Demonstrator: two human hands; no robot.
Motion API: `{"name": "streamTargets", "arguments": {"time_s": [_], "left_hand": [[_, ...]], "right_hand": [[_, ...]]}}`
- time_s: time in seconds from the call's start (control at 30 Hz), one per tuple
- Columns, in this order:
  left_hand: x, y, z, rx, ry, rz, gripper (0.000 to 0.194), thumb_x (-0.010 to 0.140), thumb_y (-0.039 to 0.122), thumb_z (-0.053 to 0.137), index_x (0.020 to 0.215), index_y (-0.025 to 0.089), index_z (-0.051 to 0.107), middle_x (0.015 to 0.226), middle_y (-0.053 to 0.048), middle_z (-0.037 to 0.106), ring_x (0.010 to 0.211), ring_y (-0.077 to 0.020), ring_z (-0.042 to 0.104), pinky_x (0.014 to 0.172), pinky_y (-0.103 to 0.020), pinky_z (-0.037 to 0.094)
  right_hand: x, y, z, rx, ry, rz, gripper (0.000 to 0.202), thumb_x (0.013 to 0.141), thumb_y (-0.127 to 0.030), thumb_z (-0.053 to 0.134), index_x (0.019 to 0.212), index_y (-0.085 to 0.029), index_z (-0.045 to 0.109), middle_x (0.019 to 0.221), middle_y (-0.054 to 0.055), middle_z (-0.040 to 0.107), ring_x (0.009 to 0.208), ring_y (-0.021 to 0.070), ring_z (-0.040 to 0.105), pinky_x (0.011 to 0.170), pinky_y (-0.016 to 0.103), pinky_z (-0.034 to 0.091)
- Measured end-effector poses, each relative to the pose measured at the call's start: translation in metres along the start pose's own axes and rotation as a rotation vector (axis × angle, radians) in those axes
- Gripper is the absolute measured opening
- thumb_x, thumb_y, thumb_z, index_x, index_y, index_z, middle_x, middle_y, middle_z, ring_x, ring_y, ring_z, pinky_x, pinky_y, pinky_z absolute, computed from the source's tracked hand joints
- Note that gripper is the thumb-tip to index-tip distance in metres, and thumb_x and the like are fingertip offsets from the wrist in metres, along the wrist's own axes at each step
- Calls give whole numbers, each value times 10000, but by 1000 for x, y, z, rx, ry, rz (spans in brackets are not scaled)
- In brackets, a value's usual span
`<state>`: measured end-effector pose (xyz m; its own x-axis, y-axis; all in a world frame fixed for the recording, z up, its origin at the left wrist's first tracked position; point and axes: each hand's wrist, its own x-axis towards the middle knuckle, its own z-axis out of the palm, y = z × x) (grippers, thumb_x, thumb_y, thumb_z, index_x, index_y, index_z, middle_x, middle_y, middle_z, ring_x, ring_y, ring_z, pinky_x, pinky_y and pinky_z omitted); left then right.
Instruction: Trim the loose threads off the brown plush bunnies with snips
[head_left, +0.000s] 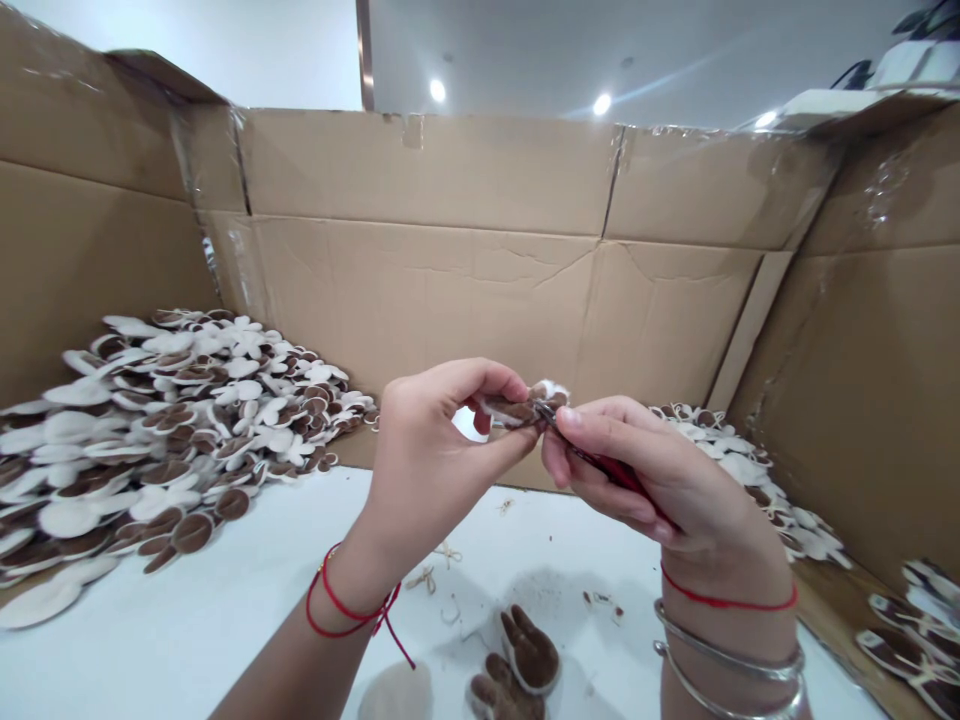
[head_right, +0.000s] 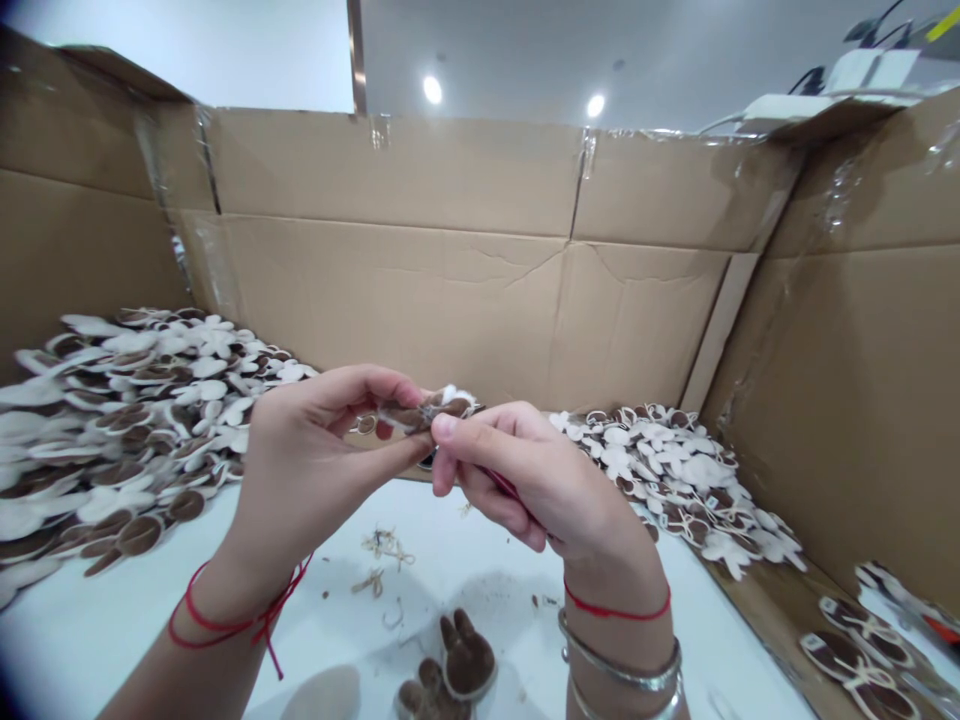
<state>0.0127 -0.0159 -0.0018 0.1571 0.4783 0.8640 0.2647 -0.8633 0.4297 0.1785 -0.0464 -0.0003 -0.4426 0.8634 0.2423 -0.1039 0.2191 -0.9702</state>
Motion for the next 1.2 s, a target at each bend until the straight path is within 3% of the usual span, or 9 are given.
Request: {"name": "streamTargets", "arguments": {"time_s": [0.33, 0.63, 1.1, 1.2], "left_hand": [[0, 2, -2, -55, -11, -84, 140, 628, 80, 746, 669, 159, 638, 573, 71, 587, 514, -49, 480, 468, -143, 407], [1, 4, -5, -51, -4, -53, 123, 664, 100, 731, 669, 163, 626, 578, 68, 589, 518, -48, 491, 486, -144, 419], [2, 1, -5, -164, -18, -115, 141, 664, 117, 753, 678, 160, 619, 619, 52, 614, 544, -64, 511, 490, -165, 425], [4, 1, -9, -172, -38, -146, 153, 671, 133, 760, 697, 158, 611, 660, 33, 637, 576, -80, 533, 517, -183, 442]], "right_hand": [[-5, -1, 2, -195, 76, 2, 393, 887, -489, 610, 685, -152, 604, 362, -104, 372, 277, 13, 236, 278, 130, 165], [0, 3, 4, -126, 29, -72, 410, 935, -436, 547, 645, -148, 582, 310, -108, 359, 271, 11, 186, 334, 158, 207], [0, 2, 4, -47, 1, -87, 409, 932, -419, 532, 632, -148, 588, 295, -102, 344, 261, 20, 155, 312, 171, 143], [-1, 2, 7, -5, 113, -201, 387, 899, -436, 563, 636, -155, 600, 294, -102, 324, 271, 26, 155, 322, 182, 137]]}}
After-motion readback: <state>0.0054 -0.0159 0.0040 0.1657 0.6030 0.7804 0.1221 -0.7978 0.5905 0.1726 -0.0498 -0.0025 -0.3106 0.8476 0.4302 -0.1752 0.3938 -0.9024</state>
